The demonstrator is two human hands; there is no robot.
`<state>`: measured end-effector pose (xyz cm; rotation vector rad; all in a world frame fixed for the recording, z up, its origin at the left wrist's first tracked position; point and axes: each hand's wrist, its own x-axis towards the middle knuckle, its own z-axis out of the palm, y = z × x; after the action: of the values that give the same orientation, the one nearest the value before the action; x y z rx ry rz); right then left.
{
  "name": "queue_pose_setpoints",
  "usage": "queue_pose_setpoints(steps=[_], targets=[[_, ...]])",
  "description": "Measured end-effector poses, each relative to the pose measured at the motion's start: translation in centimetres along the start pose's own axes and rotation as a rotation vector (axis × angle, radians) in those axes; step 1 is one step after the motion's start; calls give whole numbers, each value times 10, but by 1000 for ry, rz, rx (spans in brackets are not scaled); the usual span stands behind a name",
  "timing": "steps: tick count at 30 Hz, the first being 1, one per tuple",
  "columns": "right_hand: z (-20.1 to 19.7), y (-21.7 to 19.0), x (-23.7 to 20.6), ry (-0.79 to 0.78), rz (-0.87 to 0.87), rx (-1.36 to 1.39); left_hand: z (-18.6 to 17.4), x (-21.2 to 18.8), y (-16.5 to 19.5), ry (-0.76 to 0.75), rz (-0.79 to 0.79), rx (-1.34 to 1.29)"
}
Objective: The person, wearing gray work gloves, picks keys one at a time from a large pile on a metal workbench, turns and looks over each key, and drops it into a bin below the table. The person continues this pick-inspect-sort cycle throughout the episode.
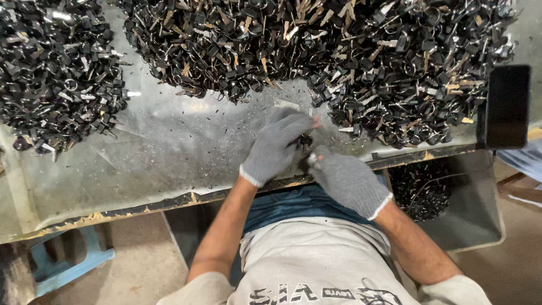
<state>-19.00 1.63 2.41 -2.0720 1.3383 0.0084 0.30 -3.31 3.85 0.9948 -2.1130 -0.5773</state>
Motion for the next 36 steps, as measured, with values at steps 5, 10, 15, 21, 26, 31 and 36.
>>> queue_pose_setpoints(steps=[5,10,15,21,26,31,36], targets=[[0,-3,11,-51,80,-217,15,28,-17,-353,63,395],[-9,7,1,301,162,-73,20,1,-16,-294,-506,257],[-11,9,17,116,157,-8,31,-21,-18,-160,-381,292],[0,-1,30,228,120,-230,37,-32,-32,-198,-246,377],[-6,-1,27,245,45,-206,37,-29,-28,-179,-57,440],[-31,9,28,-81,167,-27,34,-20,-21,-251,-397,318],[-18,3,25,-10,228,-112,39,-31,-25,-192,-378,322]])
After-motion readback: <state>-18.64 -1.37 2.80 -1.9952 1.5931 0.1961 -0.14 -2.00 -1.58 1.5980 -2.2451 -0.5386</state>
